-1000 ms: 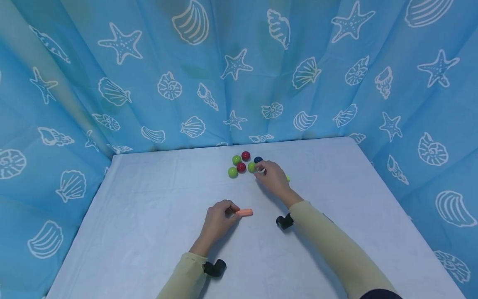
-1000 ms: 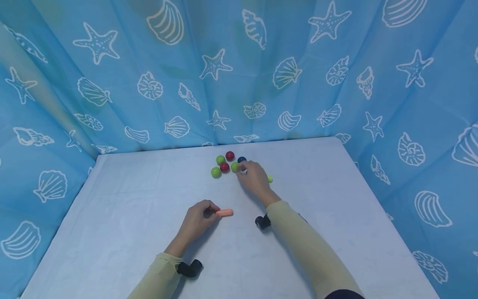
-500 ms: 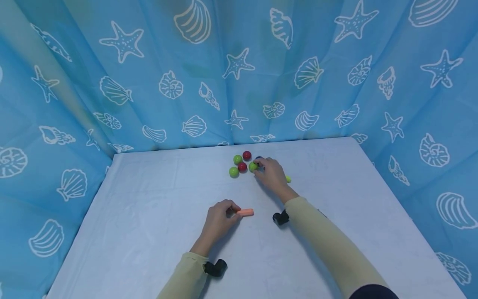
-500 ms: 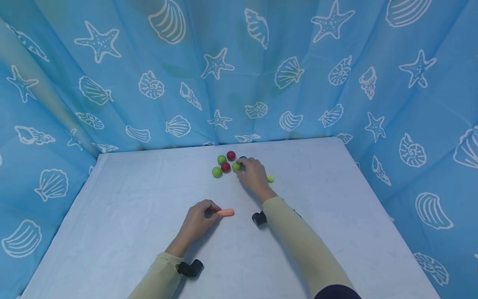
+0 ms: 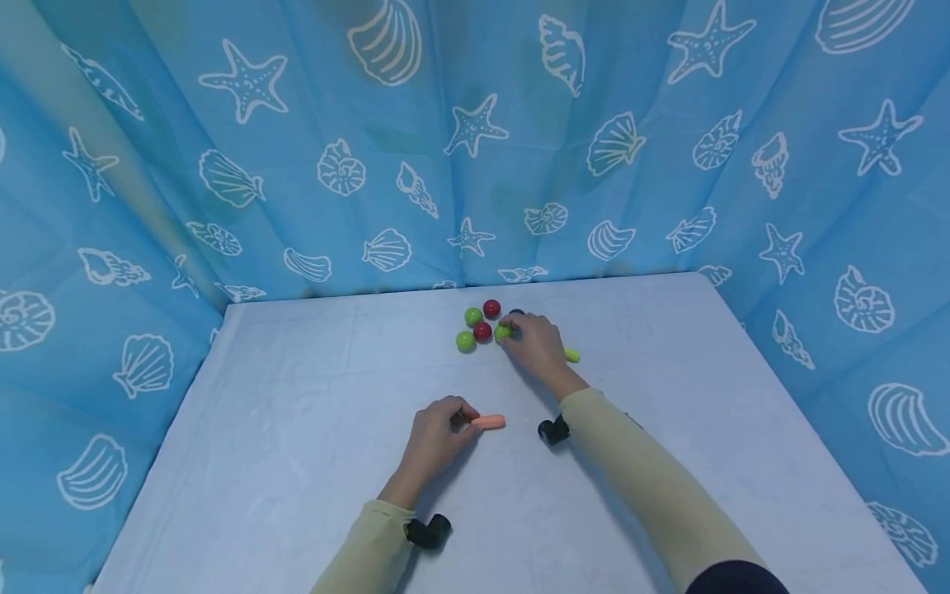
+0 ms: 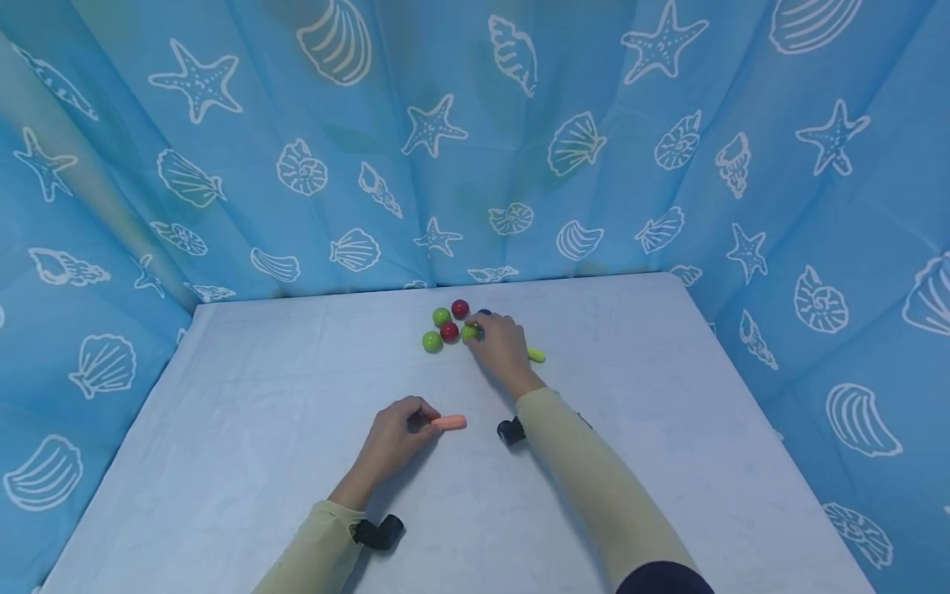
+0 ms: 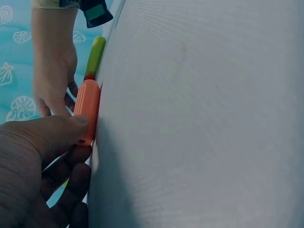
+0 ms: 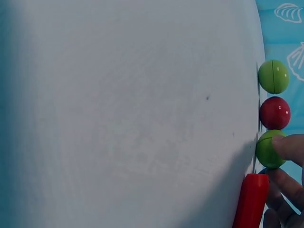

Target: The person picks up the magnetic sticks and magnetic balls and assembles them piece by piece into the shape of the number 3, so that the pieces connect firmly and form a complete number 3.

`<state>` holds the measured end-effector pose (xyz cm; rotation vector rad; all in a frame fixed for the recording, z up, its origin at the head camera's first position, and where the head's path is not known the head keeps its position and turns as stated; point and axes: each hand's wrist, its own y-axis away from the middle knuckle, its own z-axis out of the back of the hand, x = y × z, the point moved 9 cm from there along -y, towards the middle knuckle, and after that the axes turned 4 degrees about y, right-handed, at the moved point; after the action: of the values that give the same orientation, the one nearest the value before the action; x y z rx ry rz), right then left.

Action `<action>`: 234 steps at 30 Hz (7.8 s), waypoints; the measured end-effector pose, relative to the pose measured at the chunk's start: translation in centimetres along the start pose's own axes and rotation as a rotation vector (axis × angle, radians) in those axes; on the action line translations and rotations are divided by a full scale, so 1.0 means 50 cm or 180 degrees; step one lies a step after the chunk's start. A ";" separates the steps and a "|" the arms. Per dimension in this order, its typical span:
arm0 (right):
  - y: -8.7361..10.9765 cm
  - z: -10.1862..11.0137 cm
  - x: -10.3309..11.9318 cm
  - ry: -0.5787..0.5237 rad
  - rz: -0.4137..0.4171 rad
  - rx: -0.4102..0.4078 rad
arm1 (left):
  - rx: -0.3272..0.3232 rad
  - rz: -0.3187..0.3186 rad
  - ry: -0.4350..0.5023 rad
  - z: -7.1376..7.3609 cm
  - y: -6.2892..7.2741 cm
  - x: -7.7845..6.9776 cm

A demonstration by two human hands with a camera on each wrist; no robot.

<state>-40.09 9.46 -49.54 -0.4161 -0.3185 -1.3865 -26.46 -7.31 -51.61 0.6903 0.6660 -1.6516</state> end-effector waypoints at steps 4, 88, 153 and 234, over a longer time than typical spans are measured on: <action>0.000 -0.002 0.002 0.0045 -0.0005 0.0011 | 0.0000 -0.0004 -0.0005 -0.001 0.000 0.000; 0.157 -0.005 0.004 -0.0402 0.0154 0.0835 | 0.0027 0.0082 0.0048 -0.001 0.001 -0.003; 0.234 -0.013 -0.002 -0.0975 0.0540 0.0897 | -0.0093 0.0097 0.0167 0.021 0.004 -0.005; 0.231 -0.022 -0.005 -0.0949 0.0428 0.1034 | -0.0534 0.0557 -0.0473 0.068 -0.195 0.061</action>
<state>-28.75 10.69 -51.75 -0.3661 -0.7360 -1.1158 -36.84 -10.15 -51.05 0.4857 0.6115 -1.4516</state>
